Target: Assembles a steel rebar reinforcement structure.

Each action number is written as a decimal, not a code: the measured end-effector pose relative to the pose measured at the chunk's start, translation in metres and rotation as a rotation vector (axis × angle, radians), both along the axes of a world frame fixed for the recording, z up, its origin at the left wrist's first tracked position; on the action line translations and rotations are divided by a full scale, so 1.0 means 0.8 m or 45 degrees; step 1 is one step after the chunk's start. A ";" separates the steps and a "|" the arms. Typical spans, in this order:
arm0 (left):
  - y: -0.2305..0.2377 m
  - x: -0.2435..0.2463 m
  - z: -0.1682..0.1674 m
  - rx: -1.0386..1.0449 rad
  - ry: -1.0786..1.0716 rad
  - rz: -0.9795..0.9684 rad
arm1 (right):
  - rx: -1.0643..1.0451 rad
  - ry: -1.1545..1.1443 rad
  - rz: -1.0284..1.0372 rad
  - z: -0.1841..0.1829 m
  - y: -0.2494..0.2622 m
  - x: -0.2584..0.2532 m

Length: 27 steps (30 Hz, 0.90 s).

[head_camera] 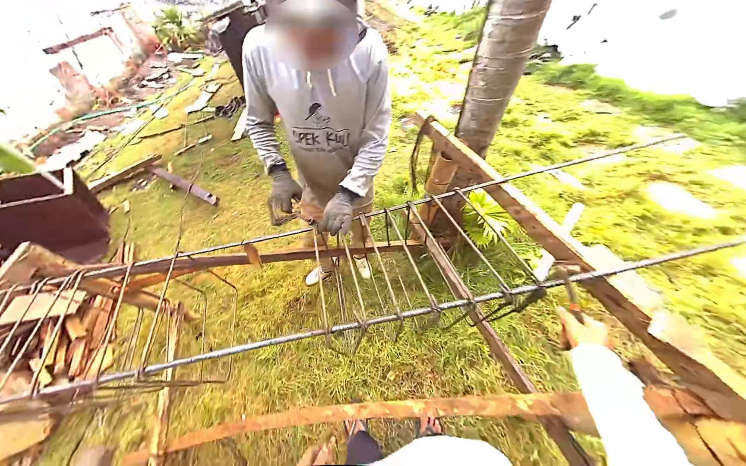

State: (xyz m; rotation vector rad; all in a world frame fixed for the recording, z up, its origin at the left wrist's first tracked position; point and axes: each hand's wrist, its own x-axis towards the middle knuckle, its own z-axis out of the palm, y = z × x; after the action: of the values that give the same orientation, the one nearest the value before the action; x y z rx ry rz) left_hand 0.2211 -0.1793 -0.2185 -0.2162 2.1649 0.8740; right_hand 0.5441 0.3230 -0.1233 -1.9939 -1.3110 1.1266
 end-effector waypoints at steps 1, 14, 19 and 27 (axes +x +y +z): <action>-0.005 -0.005 0.002 -0.020 0.001 -0.041 | 0.057 -0.049 -0.029 0.023 -0.006 -0.003; 0.170 -0.064 0.213 0.890 -0.347 -0.895 | 0.116 -0.331 0.898 0.352 -0.208 -0.125; 0.201 -0.025 0.225 1.155 -0.697 -0.734 | -0.120 -0.581 1.259 0.305 -0.276 -0.224; 0.241 -0.032 0.200 1.243 -1.133 -0.270 | -0.305 -1.396 1.556 0.326 -0.309 -0.385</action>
State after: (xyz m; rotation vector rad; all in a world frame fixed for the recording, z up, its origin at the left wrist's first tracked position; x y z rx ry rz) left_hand 0.1953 0.0132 -0.0584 0.1119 0.7944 1.2818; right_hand 0.2363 0.0754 0.1372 -1.9326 -3.3541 0.4561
